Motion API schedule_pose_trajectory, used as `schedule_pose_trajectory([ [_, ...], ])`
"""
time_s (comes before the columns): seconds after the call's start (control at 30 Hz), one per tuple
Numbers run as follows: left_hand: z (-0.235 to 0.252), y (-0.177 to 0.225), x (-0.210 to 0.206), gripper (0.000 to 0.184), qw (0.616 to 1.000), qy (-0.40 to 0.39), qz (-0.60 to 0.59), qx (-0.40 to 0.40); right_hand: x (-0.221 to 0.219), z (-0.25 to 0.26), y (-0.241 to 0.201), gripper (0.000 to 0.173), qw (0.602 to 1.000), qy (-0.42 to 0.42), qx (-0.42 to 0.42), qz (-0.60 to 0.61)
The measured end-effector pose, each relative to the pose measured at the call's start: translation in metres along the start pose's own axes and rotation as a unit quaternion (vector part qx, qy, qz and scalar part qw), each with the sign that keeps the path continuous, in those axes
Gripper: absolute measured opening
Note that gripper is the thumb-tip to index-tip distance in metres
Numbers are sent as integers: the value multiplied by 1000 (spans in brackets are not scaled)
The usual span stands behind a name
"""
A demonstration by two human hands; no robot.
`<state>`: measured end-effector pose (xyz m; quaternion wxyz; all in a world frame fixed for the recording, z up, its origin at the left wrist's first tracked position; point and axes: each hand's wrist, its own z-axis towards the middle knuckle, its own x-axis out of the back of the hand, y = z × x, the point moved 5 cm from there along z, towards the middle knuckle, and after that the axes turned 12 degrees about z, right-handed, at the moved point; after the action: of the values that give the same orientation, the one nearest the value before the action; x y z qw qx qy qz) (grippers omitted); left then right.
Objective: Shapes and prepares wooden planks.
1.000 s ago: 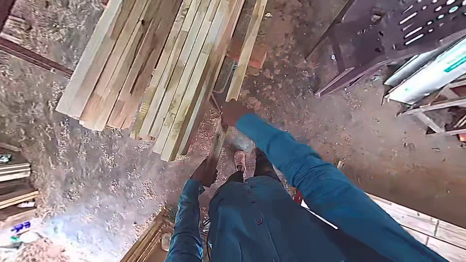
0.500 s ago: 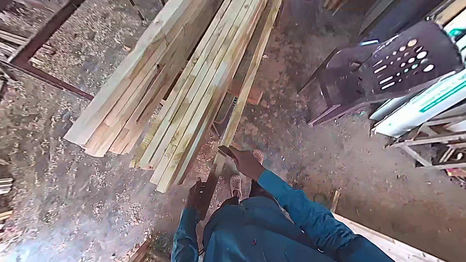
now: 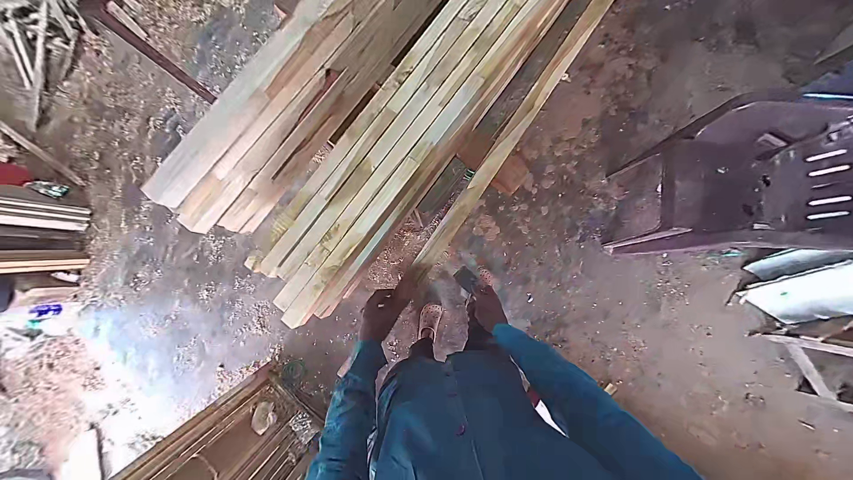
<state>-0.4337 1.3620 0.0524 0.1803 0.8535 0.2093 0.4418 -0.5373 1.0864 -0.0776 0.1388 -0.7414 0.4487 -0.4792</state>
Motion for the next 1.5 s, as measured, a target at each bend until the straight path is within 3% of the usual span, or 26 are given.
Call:
schedule_pose_trajectory([
  [0.07, 6, 13, -5, 66, 1000, 16, 9, -4, 36, 1, -15, 60, 993, 95, 27, 61],
  [0.17, 6, 29, -13, 68, 998, 59, 16, -4, 70, 6, -67, 42, 958, 183, 104, 196],
  [0.3, 17, 59, -15, 59, 994, 92, 40, 31, 64, 66, -111, 71, 959, -12, 34, 280],
  [0.37, 21, 62, -21, 55, 990, 105, 85, 49, 45, 89, -98, 68, 972, -78, -5, 223],
  [0.43, 23, 60, -24, 55, 986, 107, 115, 55, 46, 92, -75, 42, 992, -102, -30, 73],
  [0.5, 23, 59, -26, 55, 986, 103, 120, 57, 64, 79, -46, 49, 992, -87, -89, -4],
  [0.57, 25, 59, -26, 56, 987, 94, 122, 54, 92, 64, -27, 54, 992, -13, -126, -1],
  [0.67, 24, 65, -25, 57, 987, 58, 140, 52, 128, 42, -60, 45, 984, 154, -28, 89],
  [0.73, 20, 71, -23, 59, 986, 24, 152, 62, 124, 39, -96, 51, 978, 168, 69, 106],
  [0.83, 28, 70, -22, 56, 995, -4, 82, 63, 88, 55, -128, 58, 964, 164, 182, 100],
  [0.97, 35, 47, -16, 56, 996, -23, 21, 85, 30, 60, -95, 38, 985, 93, 92, 112],
  [1.07, 40, 50, -20, 55, 996, -46, 9, 76, 36, 56, -14, 52, 996, 54, -32, -68],
  [1.13, 46, 45, -22, 53, 996, -65, 4, 59, 61, 48, 14, 50, 991, 80, -92, -56],
  [1.17, 54, 46, -20, 52, 996, -74, 31, 47, 85, 52, 7, 47, 989, 119, -75, -33],
  [1.23, 53, 60, -10, 49, 988, -108, 110, 18, 138, 60, -19, 47, 976, 212, 41, -10],
  [1.3, 48, 65, -3, 51, 992, -104, 73, -4, 202, 82, -58, 47, 961, 228, 150, -47],
  [1.4, 42, 55, 1, 52, 994, -83, -75, 8, 259, 118, -107, 42, 965, 104, 204, -130],
  [1.5, 43, 42, -2, 53, 964, -84, -244, 64, 258, 144, -123, 39, 950, -25, 236, -200],
])
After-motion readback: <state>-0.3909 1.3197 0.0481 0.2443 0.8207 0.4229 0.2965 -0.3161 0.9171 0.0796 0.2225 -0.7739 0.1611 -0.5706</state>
